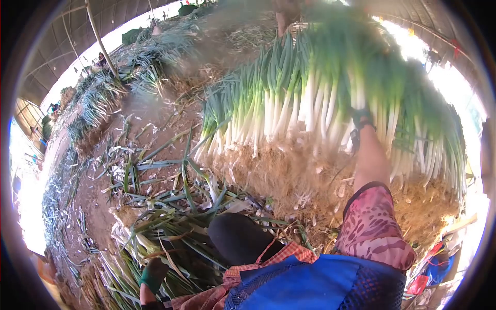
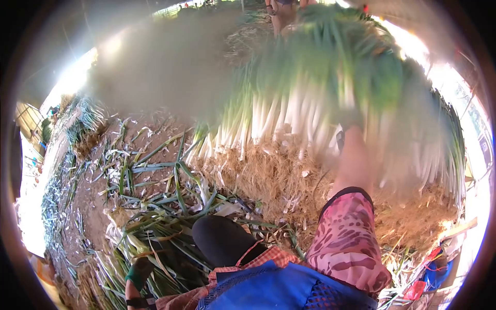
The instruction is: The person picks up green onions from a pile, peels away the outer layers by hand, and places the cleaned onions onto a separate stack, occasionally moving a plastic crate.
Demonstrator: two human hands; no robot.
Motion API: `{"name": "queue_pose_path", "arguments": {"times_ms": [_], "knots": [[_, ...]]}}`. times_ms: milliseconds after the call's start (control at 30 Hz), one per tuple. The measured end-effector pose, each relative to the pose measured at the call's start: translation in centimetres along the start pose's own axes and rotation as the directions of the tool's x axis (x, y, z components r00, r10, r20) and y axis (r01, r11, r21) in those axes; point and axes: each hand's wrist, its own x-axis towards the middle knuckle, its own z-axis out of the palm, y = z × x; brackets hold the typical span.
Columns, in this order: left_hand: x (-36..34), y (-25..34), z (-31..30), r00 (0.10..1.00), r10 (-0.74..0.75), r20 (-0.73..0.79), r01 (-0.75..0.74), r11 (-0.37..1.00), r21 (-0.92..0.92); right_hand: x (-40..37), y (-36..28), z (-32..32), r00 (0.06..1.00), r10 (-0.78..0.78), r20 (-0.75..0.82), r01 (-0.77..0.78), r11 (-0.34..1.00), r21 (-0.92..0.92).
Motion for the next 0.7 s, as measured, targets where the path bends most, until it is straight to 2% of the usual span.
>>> {"name": "queue_pose_path", "arguments": {"times_ms": [67, 100, 200, 233, 333, 433, 567, 700], "knots": [[-1.4, -2.5, 0.6, 0.991, -0.133, 0.002, 0.132, 0.978, -0.159, -1.2, 0.9, 0.0, 0.979, -0.084, -0.184, 0.106, 0.988, 0.116], [-1.9, -3.7, 0.3, 0.996, -0.076, -0.053, 0.071, 0.994, -0.087, -2.1, -0.1, -2.2, 0.999, -0.035, -0.019, 0.038, 0.979, 0.198], [-3.5, -3.8, -1.1, 0.980, -0.192, -0.055, 0.173, 0.952, -0.253, -1.2, 0.6, -3.4, 0.989, 0.031, -0.146, -0.003, 0.982, 0.190], [-3.7, -4.3, -1.3, 0.980, -0.179, -0.086, 0.141, 0.932, -0.334, -0.7, 0.8, -3.6, 0.982, 0.042, -0.187, -0.008, 0.984, 0.176], [-2.9, -7.2, -2.0, 0.968, -0.118, -0.221, 0.057, 0.963, -0.265, -0.1, 0.9, -3.4, 0.972, 0.004, -0.235, 0.030, 0.990, 0.139], [-3.5, -5.1, -1.6, 0.969, -0.201, -0.147, 0.135, 0.920, -0.368, -0.6, 0.1, -1.8, 0.980, -0.111, -0.163, 0.125, 0.989, 0.075], [-2.8, -2.9, -0.6, 0.979, -0.161, -0.124, 0.142, 0.979, -0.148, -0.7, -0.4, 0.4, 0.979, -0.193, -0.057, 0.194, 0.981, 0.004], [-2.6, -0.3, -0.6, 0.987, -0.097, -0.128, 0.072, 0.980, -0.184, 2.3, 0.6, -0.6, 0.980, -0.185, -0.077, 0.187, 0.982, 0.021]]}}
